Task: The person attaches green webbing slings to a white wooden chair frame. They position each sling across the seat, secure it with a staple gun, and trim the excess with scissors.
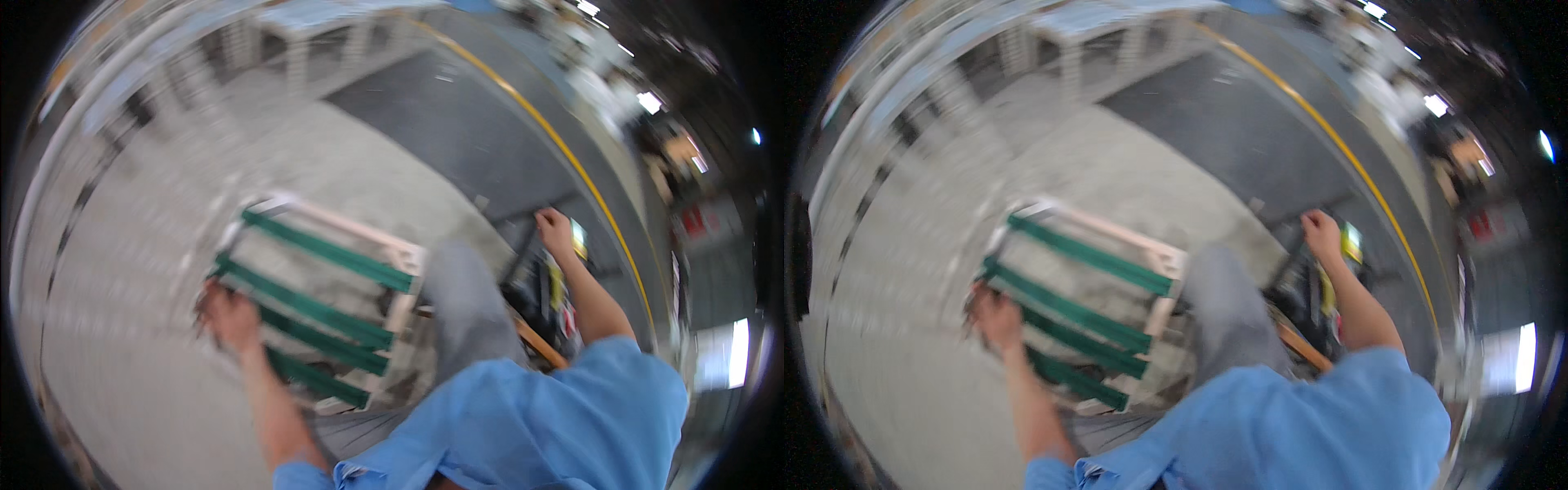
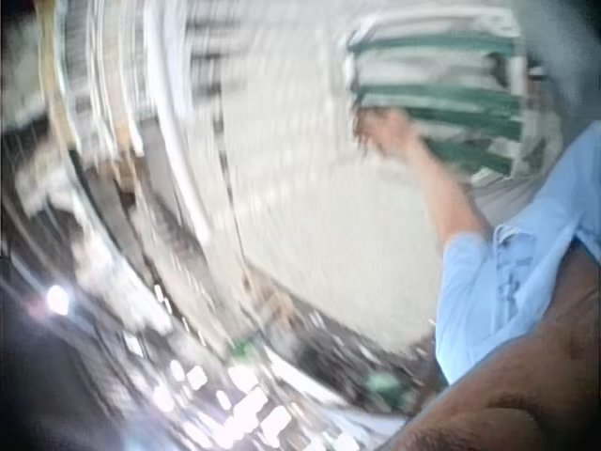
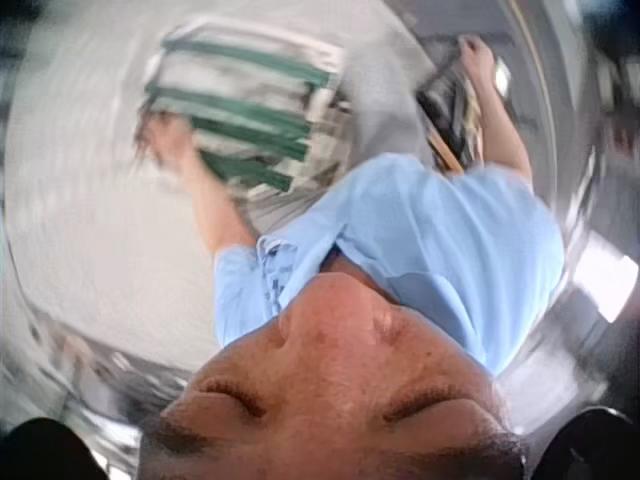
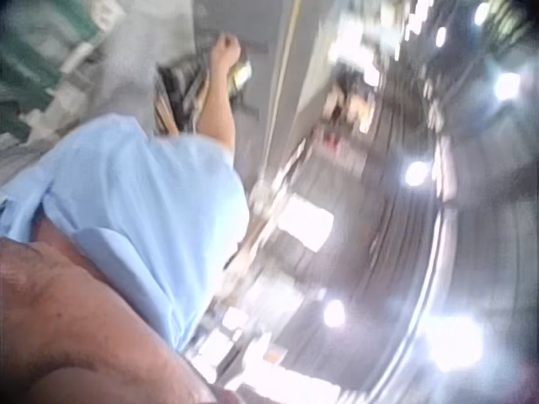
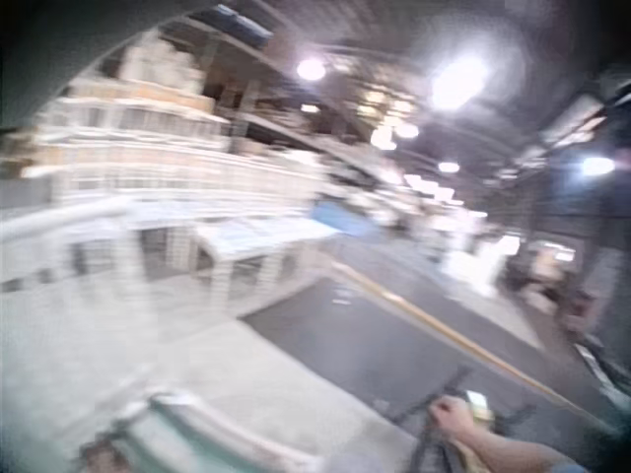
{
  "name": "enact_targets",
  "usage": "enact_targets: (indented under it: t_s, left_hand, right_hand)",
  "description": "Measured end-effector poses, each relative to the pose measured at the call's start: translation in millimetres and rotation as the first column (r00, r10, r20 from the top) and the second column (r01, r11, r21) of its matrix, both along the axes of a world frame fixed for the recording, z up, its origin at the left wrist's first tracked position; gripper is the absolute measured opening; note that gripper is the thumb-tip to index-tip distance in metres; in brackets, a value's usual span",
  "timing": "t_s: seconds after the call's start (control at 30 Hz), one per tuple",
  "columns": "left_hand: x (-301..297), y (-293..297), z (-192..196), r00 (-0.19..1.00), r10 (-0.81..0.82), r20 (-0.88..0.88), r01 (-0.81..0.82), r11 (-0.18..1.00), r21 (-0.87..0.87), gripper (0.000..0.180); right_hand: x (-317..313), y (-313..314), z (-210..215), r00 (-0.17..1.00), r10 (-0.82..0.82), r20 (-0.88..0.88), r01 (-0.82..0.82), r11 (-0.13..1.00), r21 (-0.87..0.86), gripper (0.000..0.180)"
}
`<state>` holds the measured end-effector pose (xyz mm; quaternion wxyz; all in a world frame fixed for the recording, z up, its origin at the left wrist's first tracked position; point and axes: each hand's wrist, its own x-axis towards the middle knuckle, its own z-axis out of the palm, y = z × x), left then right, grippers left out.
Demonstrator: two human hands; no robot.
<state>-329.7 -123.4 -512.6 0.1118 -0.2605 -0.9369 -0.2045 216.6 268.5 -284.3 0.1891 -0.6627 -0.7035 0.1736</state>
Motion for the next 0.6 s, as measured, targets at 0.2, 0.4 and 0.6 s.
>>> enact_targets:
  t_s: [0.2,0.4,0.6]
  left_hand:
    - [18,8,26,0.981,0.190,0.024,-0.166,0.904,-0.393,0.064]
    - [9,8,23,0.999,0.035,-0.001,-0.034,0.953,-0.302,0.062]
    - [16,6,31,0.984,0.151,0.094,-0.140,0.984,-0.114,0.075]
  right_hand:
    - [147,-25,-13,0.827,-0.200,0.525,0.336,0.925,-0.179,0.040]
    - [158,-15,-54,0.796,-0.197,0.572,0.405,0.876,-0.262,0.054]
    - [176,-22,-85,0.875,-0.479,0.075,0.468,0.794,-0.388,0.038]
